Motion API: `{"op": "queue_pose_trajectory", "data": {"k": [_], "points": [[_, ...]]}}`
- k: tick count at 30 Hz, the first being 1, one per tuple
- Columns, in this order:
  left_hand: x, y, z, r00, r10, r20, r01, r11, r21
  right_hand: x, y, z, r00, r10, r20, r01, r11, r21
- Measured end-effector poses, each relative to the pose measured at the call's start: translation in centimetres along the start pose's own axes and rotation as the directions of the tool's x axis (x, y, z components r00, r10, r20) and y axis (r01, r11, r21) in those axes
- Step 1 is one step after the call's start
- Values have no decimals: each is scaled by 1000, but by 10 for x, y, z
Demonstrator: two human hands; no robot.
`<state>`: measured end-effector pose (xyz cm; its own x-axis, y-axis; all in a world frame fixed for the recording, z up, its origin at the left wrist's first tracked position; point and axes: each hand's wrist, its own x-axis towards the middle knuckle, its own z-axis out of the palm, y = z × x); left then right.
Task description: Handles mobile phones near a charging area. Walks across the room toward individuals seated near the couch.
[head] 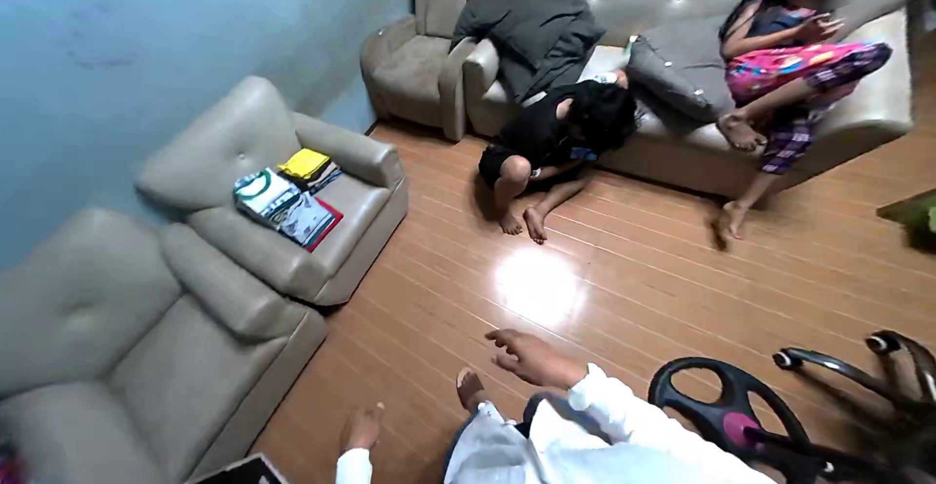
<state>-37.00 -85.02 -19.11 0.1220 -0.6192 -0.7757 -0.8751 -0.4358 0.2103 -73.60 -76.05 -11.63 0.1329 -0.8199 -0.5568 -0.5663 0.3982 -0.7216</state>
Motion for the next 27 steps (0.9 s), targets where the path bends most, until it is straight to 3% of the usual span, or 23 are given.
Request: {"op": "queue_pose_trajectory", "data": {"k": [4, 7, 10, 13, 16, 20, 24, 27], "points": [[53, 148, -35, 985, 160, 70, -173, 951, 258, -5, 64, -44, 948, 184, -260, -122, 964, 237], [71, 264, -40, 960, 266, 91, -281, 892, 355, -9, 116, -70, 914, 349, -204, -267, 900, 345], [89, 366, -12, 935, 339, 105, -355, 889, 290, 0, 158, -104, 907, 399, -132, -318, 857, 405], [106, 441, 51, 927, 355, 125, -373, 908, 189, 11, 198, -158, 914, 394, -95, -325, 852, 410], [99, 493, 131, 916, 291, 277, -359, 901, 242, -4, 234, -228, 899, 411, -152, -304, 834, 461], [86, 543, 207, 869, 137, 476, -316, 893, 320, -32, 289, -312, 774, 540, -330, -293, 768, 569], [104, 573, 241, 893, 29, 449, -210, 910, 359, -59, 332, -363, 650, 632, -422, -232, 694, 682], [127, 603, 246, 925, -45, 377, -141, 881, 452, -66, 357, -374, 609, 677, -413, -207, 638, 741]]}}
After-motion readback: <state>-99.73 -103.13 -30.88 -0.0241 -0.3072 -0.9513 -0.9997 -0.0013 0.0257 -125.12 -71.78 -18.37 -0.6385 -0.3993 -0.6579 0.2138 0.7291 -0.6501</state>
